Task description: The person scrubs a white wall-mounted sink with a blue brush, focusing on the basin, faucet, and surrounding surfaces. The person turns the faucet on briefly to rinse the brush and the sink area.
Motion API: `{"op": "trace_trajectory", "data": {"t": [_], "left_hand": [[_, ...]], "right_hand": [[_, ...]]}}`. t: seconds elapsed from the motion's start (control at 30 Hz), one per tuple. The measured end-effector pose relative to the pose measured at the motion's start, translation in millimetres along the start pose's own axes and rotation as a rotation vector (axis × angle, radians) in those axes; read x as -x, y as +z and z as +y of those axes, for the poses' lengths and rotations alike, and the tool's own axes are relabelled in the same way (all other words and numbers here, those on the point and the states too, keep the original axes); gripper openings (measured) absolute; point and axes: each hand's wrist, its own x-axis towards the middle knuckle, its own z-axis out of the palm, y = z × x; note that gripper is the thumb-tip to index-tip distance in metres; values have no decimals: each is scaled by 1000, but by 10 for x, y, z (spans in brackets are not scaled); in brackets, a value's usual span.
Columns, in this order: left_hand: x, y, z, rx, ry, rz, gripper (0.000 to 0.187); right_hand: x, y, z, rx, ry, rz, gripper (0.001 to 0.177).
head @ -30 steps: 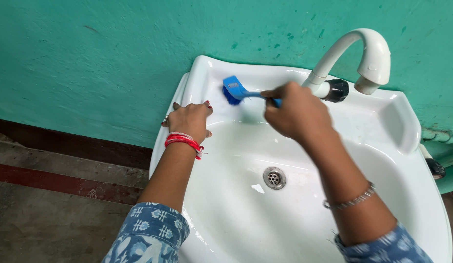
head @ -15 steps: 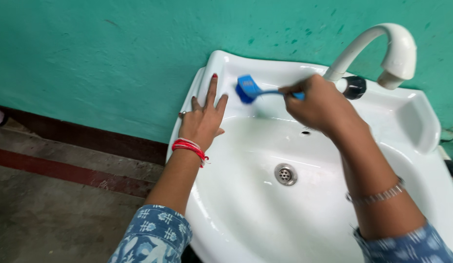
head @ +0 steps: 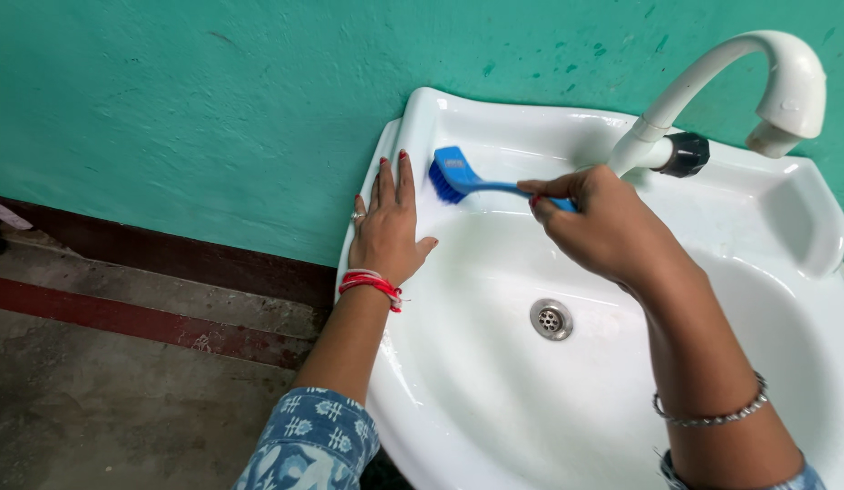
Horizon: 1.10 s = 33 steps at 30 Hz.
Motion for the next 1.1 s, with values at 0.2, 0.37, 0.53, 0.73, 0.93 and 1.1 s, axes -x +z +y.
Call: {"op": "trace_trajectory", "data": {"t": [0.2,0.37,0.53,0.73,0.93,1.1], "left_hand": [[16,-38,13,-25,-14,-35,126],[12,-28,6,-79,-4,-47,125],[-17,-9,18,-114,-9,-47,124],[10,7,-16,-88,29,-2,123],[-22,28,-27,-71,16,-18,126],[-108,21,-54,1,-27,-12,130]], "right_hand": [[-295,261,-175,-164,164,74,35],[-200,303,-183,-430,212,2,37],[-19,163,-50,-495,360,-45,35],[-197,411,103,-795,396,15,38],[-69,350,266,-756,376,-61,39],[96,184,363,-639,398,-127,40]]}}
